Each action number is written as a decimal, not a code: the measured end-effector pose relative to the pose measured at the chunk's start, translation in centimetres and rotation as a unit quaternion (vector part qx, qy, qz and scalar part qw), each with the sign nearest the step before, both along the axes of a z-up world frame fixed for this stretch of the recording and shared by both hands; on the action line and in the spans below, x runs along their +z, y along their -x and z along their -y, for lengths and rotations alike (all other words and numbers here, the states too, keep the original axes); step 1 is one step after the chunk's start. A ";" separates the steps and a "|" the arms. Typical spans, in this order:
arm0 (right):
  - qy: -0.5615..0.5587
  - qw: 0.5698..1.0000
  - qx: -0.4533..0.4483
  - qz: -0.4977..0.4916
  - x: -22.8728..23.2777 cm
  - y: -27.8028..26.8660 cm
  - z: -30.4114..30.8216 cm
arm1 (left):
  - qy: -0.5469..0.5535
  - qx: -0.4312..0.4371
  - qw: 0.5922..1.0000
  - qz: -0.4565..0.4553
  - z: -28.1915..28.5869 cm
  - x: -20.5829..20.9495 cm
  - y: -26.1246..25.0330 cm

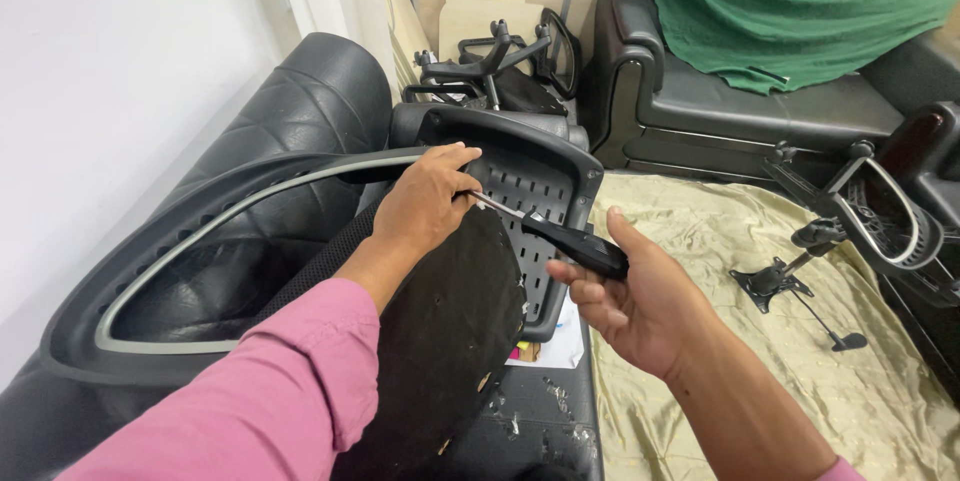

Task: The person uses a screwdriver to remove screws from the underside of an office chair seat. The person repeatedly turns the screwdriver to loosen and remove fasteners from the chair base.

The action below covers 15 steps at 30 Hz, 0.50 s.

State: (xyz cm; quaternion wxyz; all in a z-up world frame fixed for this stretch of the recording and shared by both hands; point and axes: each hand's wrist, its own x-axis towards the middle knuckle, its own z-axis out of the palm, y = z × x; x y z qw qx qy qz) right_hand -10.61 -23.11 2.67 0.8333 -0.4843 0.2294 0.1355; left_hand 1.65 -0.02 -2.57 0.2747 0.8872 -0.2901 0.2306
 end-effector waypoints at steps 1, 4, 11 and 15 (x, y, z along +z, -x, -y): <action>0.028 1.000 0.009 0.008 0.2 0.1 0.0 | 0.002 -0.004 1.000 0.006 0.0 -0.1 -0.1; 0.164 0.983 0.026 0.076 0.8 0.7 -0.7 | 0.037 -0.022 0.999 0.009 -0.2 -0.1 -0.4; 0.383 0.907 -0.021 0.171 0.8 1.4 -1.6 | 0.067 -0.022 0.997 -0.004 -0.4 0.1 -0.5; 0.158 0.984 -0.010 0.081 -0.5 0.4 -0.2 | 0.061 -0.027 0.998 0.003 -0.3 0.2 -0.4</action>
